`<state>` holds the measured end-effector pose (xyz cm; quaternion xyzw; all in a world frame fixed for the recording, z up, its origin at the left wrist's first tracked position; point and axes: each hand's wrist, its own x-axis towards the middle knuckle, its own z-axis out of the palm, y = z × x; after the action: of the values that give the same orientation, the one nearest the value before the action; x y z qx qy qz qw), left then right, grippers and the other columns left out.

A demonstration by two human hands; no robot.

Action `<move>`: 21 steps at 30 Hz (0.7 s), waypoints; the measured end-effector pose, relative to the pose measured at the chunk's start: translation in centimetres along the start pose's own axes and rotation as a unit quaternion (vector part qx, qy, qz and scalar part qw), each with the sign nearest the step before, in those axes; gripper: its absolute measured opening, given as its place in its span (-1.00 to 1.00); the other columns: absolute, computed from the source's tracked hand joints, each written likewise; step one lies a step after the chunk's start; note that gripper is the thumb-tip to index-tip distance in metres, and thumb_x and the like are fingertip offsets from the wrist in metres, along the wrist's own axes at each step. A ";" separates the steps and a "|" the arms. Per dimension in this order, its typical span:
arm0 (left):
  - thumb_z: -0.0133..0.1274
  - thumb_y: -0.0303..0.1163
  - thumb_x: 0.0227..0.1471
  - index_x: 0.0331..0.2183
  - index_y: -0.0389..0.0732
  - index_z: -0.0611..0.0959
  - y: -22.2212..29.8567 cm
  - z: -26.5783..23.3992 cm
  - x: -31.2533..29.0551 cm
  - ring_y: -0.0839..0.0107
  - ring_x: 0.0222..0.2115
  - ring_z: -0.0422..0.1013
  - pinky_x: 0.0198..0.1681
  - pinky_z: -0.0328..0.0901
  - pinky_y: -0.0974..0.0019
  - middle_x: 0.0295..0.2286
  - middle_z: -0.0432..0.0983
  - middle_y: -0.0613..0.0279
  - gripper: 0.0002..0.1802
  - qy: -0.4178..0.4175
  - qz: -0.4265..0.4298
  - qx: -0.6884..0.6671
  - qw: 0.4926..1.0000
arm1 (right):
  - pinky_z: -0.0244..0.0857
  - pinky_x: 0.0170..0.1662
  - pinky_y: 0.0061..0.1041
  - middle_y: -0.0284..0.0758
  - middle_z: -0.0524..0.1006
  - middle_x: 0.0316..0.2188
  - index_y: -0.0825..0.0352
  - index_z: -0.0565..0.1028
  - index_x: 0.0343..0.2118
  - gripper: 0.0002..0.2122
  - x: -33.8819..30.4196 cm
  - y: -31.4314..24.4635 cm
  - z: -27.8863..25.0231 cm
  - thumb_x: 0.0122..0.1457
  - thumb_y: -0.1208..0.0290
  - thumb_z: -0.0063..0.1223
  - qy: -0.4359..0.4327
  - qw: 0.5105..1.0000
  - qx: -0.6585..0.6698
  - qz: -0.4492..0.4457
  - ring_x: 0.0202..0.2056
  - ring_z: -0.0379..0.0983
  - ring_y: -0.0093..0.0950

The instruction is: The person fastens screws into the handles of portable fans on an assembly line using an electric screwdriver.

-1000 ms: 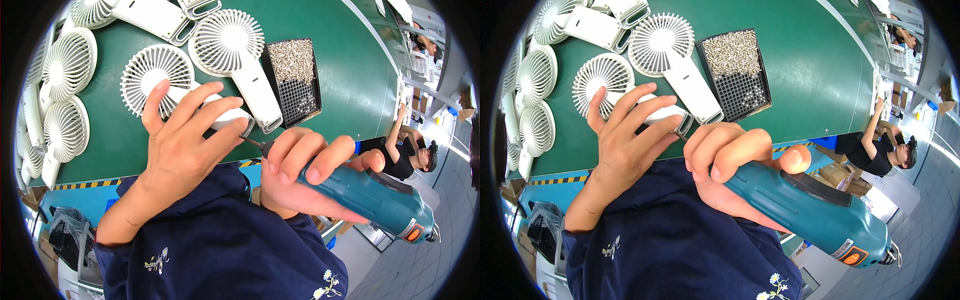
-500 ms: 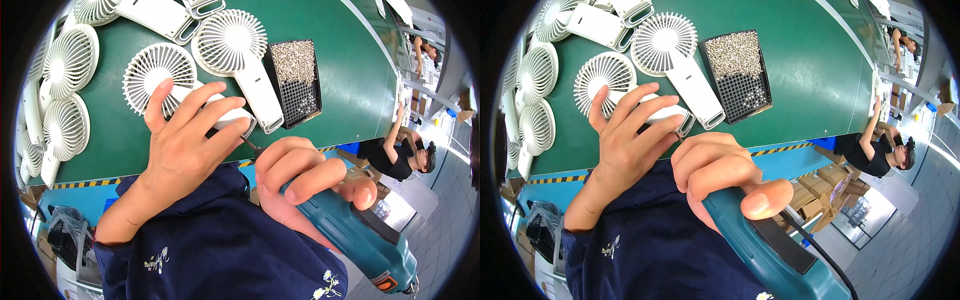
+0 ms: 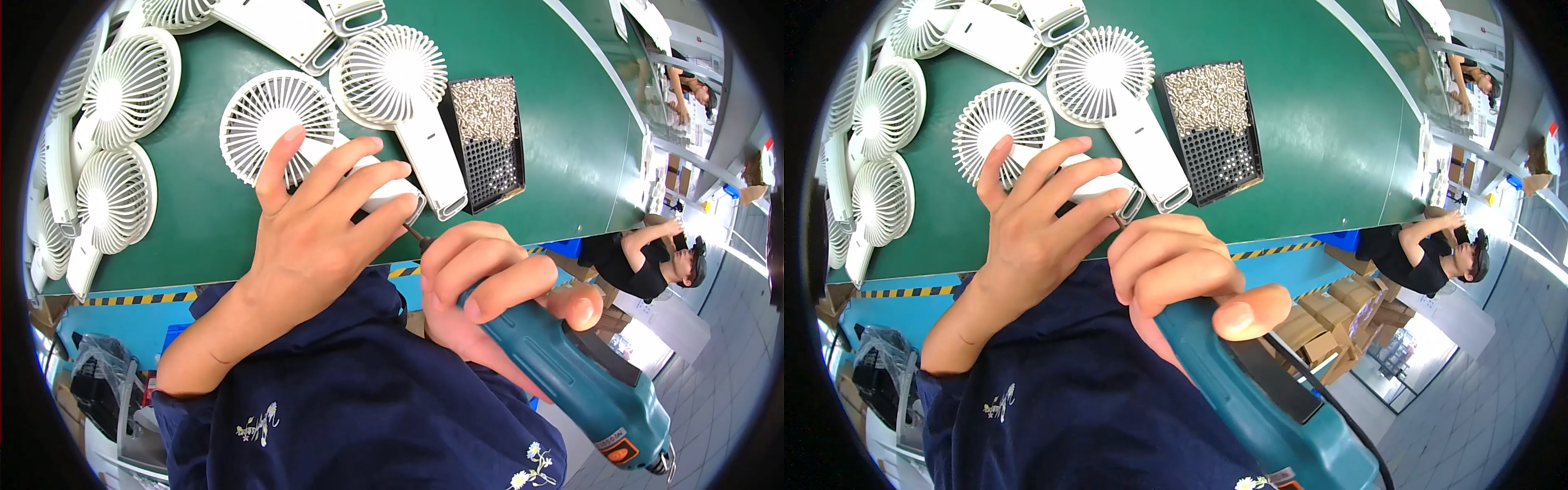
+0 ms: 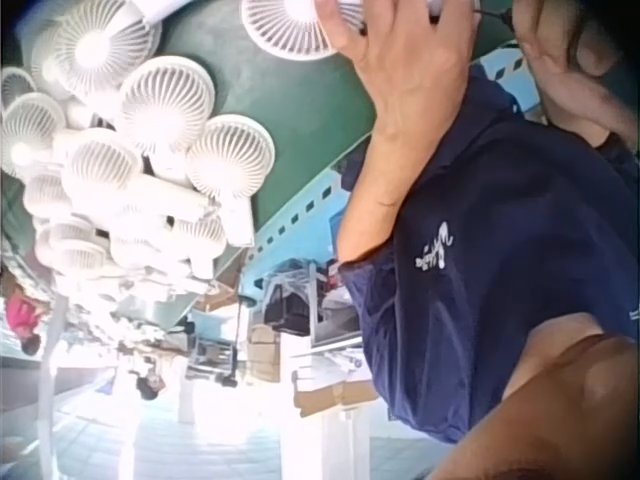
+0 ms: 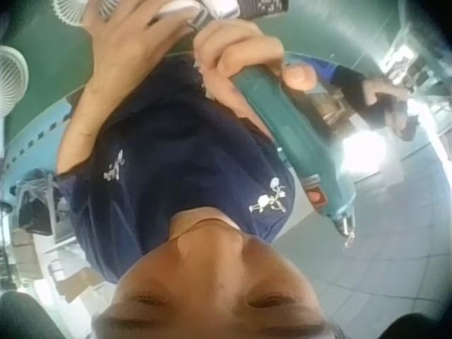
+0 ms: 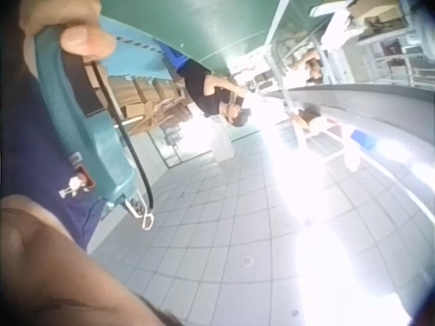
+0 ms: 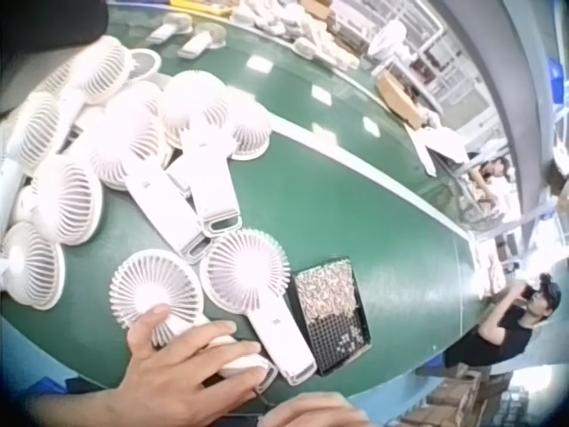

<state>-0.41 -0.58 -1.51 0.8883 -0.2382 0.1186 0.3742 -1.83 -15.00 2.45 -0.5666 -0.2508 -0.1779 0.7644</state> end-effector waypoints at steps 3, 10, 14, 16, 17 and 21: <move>0.28 -0.34 -0.22 -0.33 0.04 0.67 0.1 -0.1 0.0 0.40 -0.03 0.40 0.25 -0.24 -0.01 -0.18 0.54 0.48 -0.73 -0.008 -0.008 -0.011 1.000 | 0.24 -0.65 -0.39 -0.25 0.38 -0.50 0.05 0.16 0.02 -0.71 0.2 -0.2 0.0 0.28 0.31 -0.12 0.017 1.000 0.018 -0.002 -0.67 0.34 -0.35; 0.28 -0.34 -0.21 -0.33 0.03 0.66 -0.2 -0.3 -0.2 0.39 -0.03 0.40 0.25 -0.24 0.00 -0.18 0.54 0.46 -0.72 -0.008 -0.009 -0.016 1.000 | 0.23 -0.66 -0.38 -0.25 0.38 -0.53 0.09 0.18 0.03 -0.70 0.3 -0.1 0.1 0.30 0.17 -0.19 -0.010 1.000 -0.007 0.019 -0.68 0.34 -0.35; 0.28 -0.33 -0.22 -0.31 0.03 0.66 -0.2 -0.7 -0.1 0.38 -0.01 0.39 0.25 -0.25 -0.02 -0.18 0.54 0.46 -0.71 -0.016 -0.002 -0.013 1.000 | 0.20 -0.68 -0.42 -0.27 0.37 -0.54 0.09 0.17 0.12 -0.57 0.4 -0.7 0.5 0.29 -0.01 -0.20 0.066 0.997 0.034 -0.024 -0.70 0.30 -0.38; 0.29 -0.31 -0.22 -0.31 0.02 0.66 0.0 -1.0 0.1 0.37 0.01 0.38 0.25 -0.26 -0.03 -0.17 0.54 0.46 -0.69 -0.031 -0.004 -0.015 0.999 | 0.19 -0.69 -0.44 -0.31 0.33 -0.54 0.11 0.16 0.17 -0.38 1.1 -2.1 0.3 0.21 -0.27 -0.26 0.110 0.990 0.080 -0.038 -0.73 0.22 -0.43; 0.30 -0.34 -0.22 -0.25 -0.03 0.66 -0.2 -1.4 0.4 0.29 0.05 0.36 0.27 -0.30 -0.09 -0.15 0.54 0.42 -0.64 -0.034 0.010 -0.031 0.999 | 0.21 -0.69 -0.44 -0.31 0.33 -0.54 0.10 0.14 0.18 -0.33 1.4 -2.8 0.0 0.17 -0.33 -0.29 0.147 0.984 0.099 -0.001 -0.74 0.23 -0.43; 0.28 -0.40 -0.23 -0.05 -0.32 0.56 0.8 -4.6 0.1 0.05 0.06 0.34 0.23 -0.03 -0.09 -0.07 0.50 0.09 -0.40 -0.047 -0.007 -0.246 0.968 | 0.21 -0.68 -0.55 -0.31 0.36 -0.55 0.30 0.15 0.08 -0.24 0.7 -3.9 0.3 0.14 -0.39 -0.33 0.188 0.943 0.071 0.265 -0.72 0.26 -0.52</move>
<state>-0.85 2.23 2.22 0.7751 -0.2712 0.0115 0.5706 -3.46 -15.80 5.95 -0.5135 0.0448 -0.0536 0.8552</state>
